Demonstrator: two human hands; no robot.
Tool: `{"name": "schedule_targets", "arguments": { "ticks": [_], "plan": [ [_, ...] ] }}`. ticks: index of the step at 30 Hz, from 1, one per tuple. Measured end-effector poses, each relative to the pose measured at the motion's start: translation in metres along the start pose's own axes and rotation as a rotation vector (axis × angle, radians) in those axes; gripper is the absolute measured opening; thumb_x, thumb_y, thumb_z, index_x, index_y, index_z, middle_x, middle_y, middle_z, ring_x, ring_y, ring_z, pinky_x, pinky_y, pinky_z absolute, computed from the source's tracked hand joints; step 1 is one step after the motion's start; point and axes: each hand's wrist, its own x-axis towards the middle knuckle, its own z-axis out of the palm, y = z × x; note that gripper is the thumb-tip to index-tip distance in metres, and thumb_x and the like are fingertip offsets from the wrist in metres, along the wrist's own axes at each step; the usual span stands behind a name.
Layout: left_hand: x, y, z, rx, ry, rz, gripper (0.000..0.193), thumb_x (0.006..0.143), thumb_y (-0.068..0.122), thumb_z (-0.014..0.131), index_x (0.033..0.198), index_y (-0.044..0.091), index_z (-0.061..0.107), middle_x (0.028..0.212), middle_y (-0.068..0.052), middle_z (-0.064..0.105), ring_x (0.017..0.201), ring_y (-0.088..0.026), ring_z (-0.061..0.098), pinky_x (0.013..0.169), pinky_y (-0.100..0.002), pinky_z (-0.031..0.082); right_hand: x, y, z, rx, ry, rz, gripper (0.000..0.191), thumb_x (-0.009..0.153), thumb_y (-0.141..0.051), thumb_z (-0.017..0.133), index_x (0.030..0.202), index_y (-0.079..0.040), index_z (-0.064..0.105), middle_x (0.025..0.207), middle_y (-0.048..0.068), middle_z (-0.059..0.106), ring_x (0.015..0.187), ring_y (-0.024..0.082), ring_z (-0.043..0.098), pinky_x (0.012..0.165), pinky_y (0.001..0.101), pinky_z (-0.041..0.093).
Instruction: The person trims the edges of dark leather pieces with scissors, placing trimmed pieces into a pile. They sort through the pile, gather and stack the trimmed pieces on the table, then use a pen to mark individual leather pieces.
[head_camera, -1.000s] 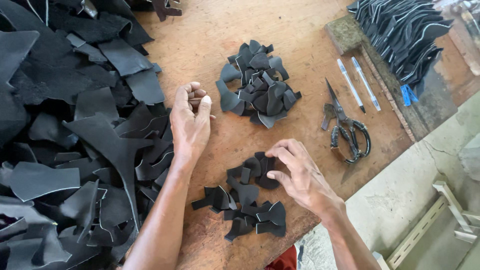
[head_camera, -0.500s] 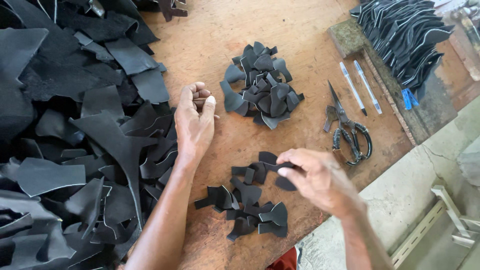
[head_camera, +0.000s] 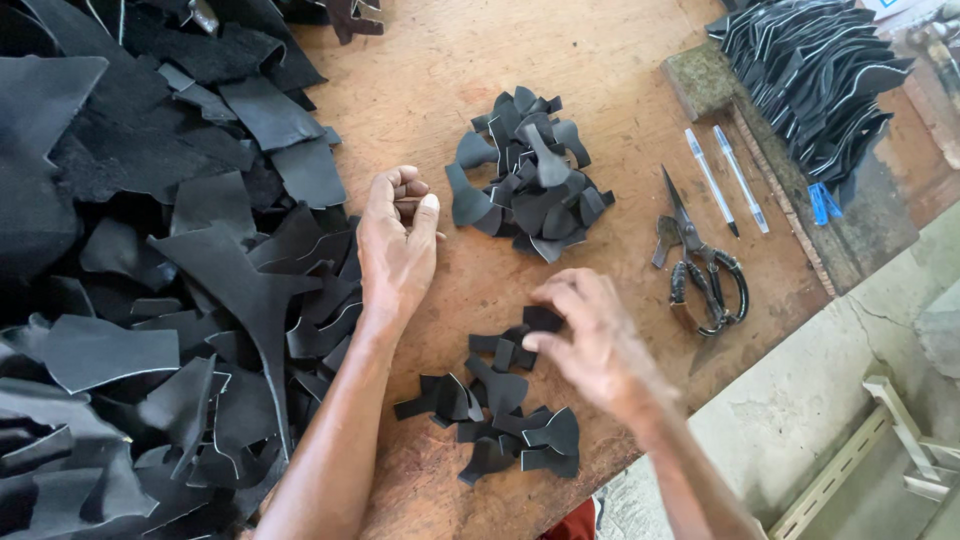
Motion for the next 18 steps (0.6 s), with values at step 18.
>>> {"name": "schedule_targets", "arguments": {
  "ticks": [18],
  "plan": [
    [0.003, -0.002, 0.003, 0.0, 0.003, 0.03, 0.029, 0.096, 0.007, 0.063, 0.124, 0.001, 0.058, 0.105, -0.006, 0.067, 0.089, -0.013, 0.067, 0.067, -0.027, 0.063, 0.024, -0.016, -0.029, 0.005, 0.358, -0.027, 0.034, 0.085, -0.021, 0.077, 0.11, -0.001, 0.064, 0.096, 0.015, 0.069, 0.085, 0.028, 0.066, 0.074, 0.04, 0.054]
  ]
}}
